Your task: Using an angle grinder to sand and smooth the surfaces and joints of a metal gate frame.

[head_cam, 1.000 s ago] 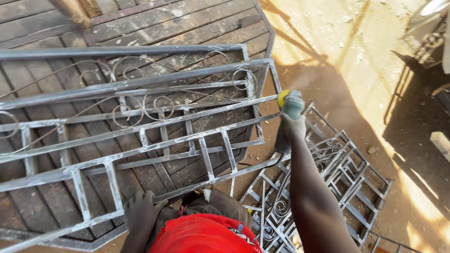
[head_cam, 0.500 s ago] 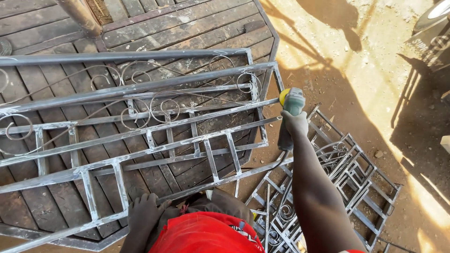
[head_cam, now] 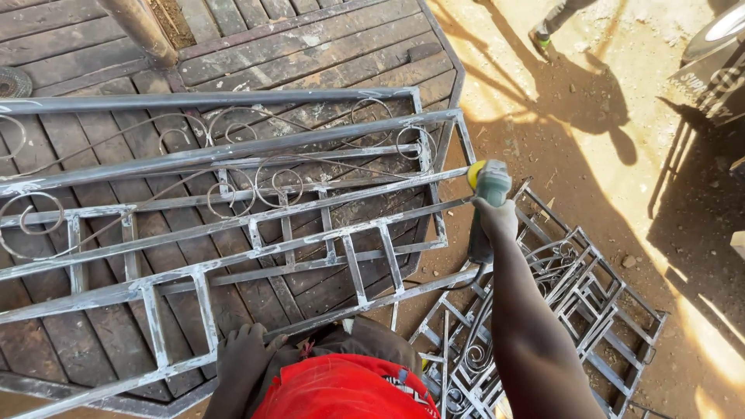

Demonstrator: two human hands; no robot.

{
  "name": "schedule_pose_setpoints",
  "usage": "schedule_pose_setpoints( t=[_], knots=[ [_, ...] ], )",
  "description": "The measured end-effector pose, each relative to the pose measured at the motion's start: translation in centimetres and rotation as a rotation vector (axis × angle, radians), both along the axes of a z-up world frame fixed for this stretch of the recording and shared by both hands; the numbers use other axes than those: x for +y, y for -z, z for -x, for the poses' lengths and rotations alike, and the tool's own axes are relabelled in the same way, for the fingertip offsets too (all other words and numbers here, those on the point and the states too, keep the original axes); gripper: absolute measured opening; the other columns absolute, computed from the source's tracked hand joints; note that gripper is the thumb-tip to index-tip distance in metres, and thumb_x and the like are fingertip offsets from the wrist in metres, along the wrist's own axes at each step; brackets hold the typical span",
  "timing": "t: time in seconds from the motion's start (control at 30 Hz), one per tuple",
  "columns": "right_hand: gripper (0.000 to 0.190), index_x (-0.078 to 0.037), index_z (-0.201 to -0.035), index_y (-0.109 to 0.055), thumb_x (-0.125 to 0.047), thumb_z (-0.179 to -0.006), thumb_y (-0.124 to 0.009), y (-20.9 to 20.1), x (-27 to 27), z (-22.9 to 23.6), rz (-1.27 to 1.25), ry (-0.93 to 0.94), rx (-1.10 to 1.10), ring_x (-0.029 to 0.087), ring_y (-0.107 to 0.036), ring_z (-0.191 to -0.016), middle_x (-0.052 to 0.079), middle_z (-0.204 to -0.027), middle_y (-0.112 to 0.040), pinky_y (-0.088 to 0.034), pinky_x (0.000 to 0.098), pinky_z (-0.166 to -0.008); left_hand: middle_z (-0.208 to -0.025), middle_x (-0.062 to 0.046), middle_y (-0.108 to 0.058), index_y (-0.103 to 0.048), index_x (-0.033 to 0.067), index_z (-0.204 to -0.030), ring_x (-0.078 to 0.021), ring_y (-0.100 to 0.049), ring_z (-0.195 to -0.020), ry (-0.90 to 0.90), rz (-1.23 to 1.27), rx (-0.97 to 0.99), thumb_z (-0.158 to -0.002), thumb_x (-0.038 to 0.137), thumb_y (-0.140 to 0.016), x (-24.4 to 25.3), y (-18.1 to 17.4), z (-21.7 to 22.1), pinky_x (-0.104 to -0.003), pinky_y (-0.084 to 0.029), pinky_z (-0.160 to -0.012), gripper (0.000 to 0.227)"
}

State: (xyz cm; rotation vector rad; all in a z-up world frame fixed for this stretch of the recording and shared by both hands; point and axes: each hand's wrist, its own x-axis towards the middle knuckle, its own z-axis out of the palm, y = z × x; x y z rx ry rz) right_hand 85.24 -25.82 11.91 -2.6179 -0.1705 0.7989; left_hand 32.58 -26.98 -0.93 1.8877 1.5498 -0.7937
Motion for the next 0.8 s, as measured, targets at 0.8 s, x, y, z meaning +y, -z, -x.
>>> schedule_pose_setpoints(
  t=[0.8],
  knots=[
    [0.059,-0.016,-0.127,-0.051,-0.037,-0.076,-0.068,1.2,-4.5,-2.1,0.002,0.052,-0.037,0.025,-0.064,-0.095,0.008,-0.111,-0.066,-0.051,0.0435,-0.086,-0.123,0.001,-0.068,-0.063,0.0234,-0.110,-0.0238,-0.060,-0.124,0.023,0.082,0.009,-0.091,0.079,-0.039,0.3,-1.0,-0.5,-0.044,-0.045,-0.107,0.064]
  ],
)
